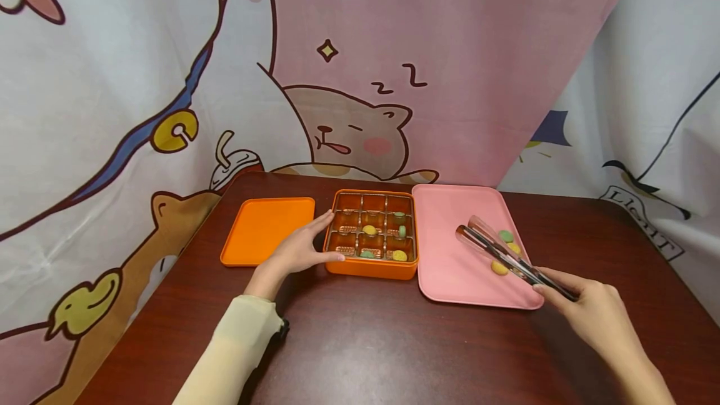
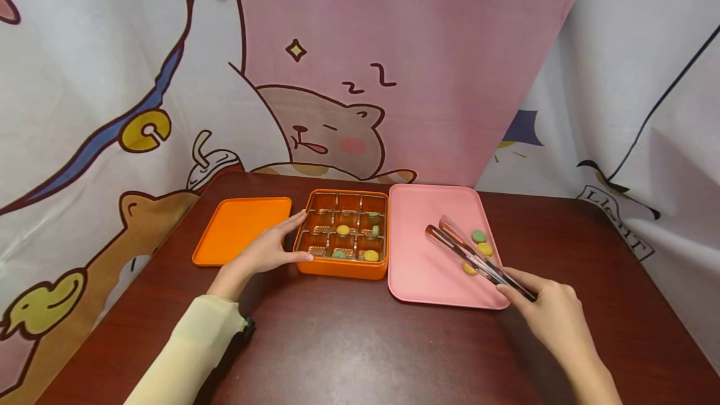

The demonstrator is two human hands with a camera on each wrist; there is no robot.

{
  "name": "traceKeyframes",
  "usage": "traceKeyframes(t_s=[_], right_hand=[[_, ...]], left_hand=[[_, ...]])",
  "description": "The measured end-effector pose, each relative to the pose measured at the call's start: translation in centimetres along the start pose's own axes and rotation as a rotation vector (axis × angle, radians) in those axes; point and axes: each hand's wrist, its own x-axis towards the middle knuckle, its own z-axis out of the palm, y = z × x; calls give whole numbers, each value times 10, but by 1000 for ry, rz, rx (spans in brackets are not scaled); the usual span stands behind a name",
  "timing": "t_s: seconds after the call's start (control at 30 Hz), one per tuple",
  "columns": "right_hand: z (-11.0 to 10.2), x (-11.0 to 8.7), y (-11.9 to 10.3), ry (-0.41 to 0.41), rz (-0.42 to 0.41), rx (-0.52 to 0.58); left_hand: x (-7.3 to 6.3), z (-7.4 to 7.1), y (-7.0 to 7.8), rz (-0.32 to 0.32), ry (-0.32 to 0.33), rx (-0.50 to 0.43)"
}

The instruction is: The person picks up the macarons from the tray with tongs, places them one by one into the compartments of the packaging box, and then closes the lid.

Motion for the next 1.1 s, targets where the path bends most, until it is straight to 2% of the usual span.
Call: traceKeyframes(t_s=[0.17, 0.43, 0.6, 0.83, 1.1], right_hand=[[-2, -8, 9, -14, 39, -16], [-4, -21, 22, 21, 49, -33], [-4, -27, 31, 16, 83, -66], [-8, -32, 43, -23, 138, -110], [-10, -37, 52, -127, 198, -154]], left_hand=[[0, 0, 0, -1, 2, -1], [0, 0, 1, 0, 5, 0], [0, 1, 1, 1, 8, 1], [0, 0, 1, 9, 7, -2], [0, 1, 0, 12, 10, 10]])
